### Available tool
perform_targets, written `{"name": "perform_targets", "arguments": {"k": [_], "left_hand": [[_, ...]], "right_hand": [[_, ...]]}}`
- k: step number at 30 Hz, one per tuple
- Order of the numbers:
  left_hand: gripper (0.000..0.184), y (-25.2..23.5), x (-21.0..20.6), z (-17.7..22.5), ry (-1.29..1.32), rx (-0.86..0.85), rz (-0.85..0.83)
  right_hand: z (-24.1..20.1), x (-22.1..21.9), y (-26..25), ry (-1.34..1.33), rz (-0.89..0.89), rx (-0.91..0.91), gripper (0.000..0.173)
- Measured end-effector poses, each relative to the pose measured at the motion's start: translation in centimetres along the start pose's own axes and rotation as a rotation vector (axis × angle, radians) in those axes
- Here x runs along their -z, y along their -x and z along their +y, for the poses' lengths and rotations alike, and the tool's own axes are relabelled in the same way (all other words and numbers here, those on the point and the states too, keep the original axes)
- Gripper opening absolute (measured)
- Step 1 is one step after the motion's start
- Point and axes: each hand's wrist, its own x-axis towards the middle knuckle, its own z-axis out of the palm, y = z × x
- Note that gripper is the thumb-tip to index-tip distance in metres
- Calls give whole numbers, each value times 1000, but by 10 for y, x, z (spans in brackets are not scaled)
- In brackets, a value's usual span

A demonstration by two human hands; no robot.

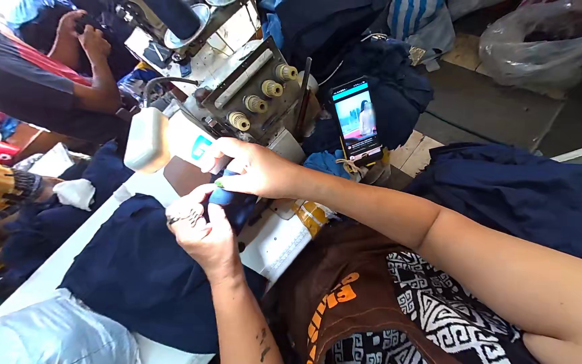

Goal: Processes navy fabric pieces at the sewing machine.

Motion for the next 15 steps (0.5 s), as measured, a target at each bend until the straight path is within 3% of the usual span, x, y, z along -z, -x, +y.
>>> {"name": "perform_targets", "arguments": {"k": [3, 7, 10, 13, 15], "left_hand": [[17, -11, 24, -2, -110, -73, -177], [29, -26, 32, 15, 20, -111, -408], [32, -34, 29, 26, 178, -82, -431], [26, -39, 28, 21, 347, -1, -414], [27, -42, 31, 15, 386, 58, -370]], "right_hand": [[2, 7, 6, 366, 19, 7, 33], [14, 5, 18, 351, -150, 56, 32], [20, -1, 29, 223, -264, 51, 28], [16, 2, 47, 148, -268, 29, 12], [15, 5, 64, 227, -273, 98, 29]]}}
